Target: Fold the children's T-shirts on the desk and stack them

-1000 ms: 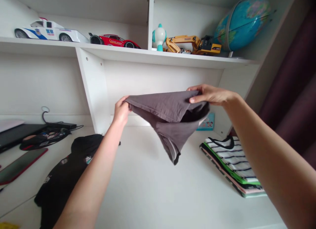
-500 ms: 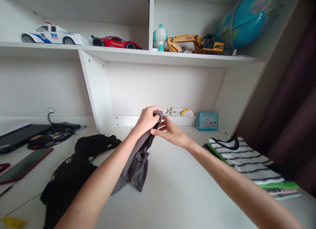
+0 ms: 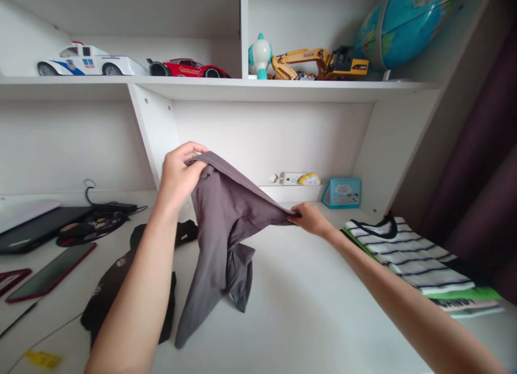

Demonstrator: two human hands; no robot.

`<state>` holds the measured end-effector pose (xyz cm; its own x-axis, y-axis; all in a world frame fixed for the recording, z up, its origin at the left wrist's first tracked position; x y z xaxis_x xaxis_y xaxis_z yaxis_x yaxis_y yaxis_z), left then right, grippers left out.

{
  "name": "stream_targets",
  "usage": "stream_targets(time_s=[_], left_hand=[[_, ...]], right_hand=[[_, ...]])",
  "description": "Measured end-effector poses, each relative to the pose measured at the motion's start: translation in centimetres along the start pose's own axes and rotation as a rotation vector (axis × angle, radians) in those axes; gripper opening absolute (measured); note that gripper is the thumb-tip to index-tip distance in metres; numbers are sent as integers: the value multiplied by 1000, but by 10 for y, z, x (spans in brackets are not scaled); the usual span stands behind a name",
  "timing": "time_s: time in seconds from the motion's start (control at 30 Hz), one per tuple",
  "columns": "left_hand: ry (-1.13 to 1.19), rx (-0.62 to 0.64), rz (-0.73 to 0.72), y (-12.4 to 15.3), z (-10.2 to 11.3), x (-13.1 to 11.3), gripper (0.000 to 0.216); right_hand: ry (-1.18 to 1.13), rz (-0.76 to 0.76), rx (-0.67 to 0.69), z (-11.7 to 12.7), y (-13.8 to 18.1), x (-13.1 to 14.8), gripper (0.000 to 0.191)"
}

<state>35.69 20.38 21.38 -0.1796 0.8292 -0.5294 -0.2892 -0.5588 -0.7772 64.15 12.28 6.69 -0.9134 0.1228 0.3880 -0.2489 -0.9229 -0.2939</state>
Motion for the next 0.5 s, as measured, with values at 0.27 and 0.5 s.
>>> stream_targets(time_s=[0.27,0.5], left_hand=[[-341,-27,143,23,71,17,21],[77,18,247,12,64,17,20]], right_hand=[[-467,66,-404,135,74,-3,15],[-838,250,-365,165,64,7,29]])
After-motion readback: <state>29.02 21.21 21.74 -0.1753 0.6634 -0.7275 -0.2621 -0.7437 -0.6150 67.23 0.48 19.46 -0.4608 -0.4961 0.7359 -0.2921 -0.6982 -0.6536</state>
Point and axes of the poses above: each hand's wrist, its own y-axis away from the middle knuckle, its own z-axis out of the back of the hand, x = y × z, the point moved 8 cm from there along -y, towards the middle knuckle, and after that the axes turned 7 degrees about x, right-handed, at the moved point
